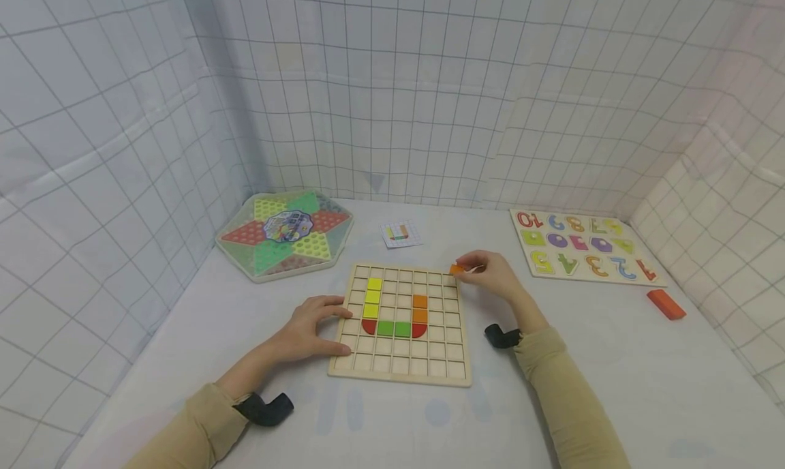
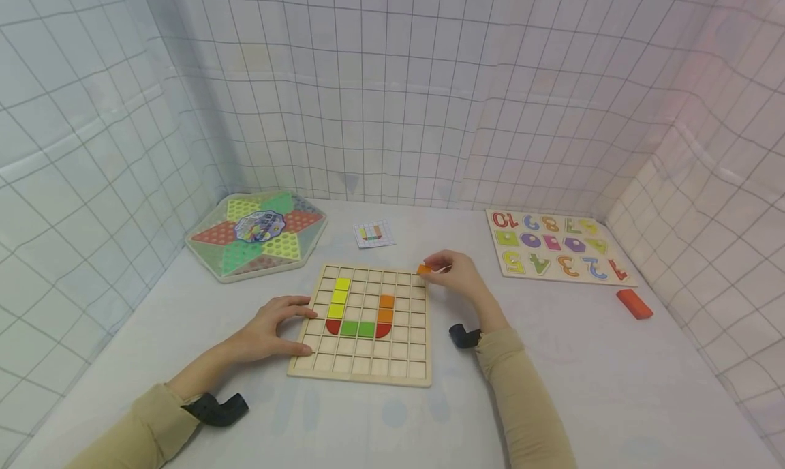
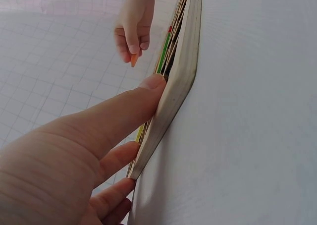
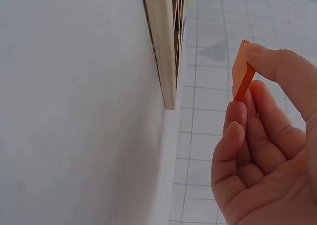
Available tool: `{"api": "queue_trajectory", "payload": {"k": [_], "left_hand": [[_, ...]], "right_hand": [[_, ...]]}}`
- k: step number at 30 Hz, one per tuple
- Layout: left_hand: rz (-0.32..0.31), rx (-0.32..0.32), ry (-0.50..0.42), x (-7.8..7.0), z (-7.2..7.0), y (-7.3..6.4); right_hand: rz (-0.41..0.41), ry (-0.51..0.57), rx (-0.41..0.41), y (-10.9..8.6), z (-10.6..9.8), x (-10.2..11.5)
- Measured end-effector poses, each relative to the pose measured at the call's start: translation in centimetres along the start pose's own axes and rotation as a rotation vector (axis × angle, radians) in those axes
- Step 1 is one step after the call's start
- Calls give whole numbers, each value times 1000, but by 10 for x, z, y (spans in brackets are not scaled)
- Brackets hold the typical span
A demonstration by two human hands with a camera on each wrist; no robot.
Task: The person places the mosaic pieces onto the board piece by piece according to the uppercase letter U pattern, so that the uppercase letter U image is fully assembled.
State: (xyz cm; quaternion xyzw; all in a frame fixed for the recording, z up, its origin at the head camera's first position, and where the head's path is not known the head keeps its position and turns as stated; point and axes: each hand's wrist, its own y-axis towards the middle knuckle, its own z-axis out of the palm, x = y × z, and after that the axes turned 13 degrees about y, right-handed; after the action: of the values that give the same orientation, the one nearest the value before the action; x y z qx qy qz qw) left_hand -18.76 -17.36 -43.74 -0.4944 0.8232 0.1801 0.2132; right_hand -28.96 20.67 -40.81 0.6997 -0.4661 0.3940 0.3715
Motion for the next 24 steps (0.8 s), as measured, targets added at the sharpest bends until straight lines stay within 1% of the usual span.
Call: {"api": "queue_trajectory", "payload": {"k": [2,8,12,15,20,24], "left_hand": [[2,-2,-2,0,0,0],[4,-3,-2,1,1,0],[5,-2,3,1,1,0],[6,-3,4,1,1,0],[6,-2,6,1,1,0],[6,-1,8,1,1,1]], "right_hand": [[-5,-10,19,2,4,2],[12,-24,89,7,17,8],[13,-57,120,9,25,12],[13,-88,142,11,29,14],[-6,-127,205,17,35,16],[15,-148,254,20,40,18]]}}
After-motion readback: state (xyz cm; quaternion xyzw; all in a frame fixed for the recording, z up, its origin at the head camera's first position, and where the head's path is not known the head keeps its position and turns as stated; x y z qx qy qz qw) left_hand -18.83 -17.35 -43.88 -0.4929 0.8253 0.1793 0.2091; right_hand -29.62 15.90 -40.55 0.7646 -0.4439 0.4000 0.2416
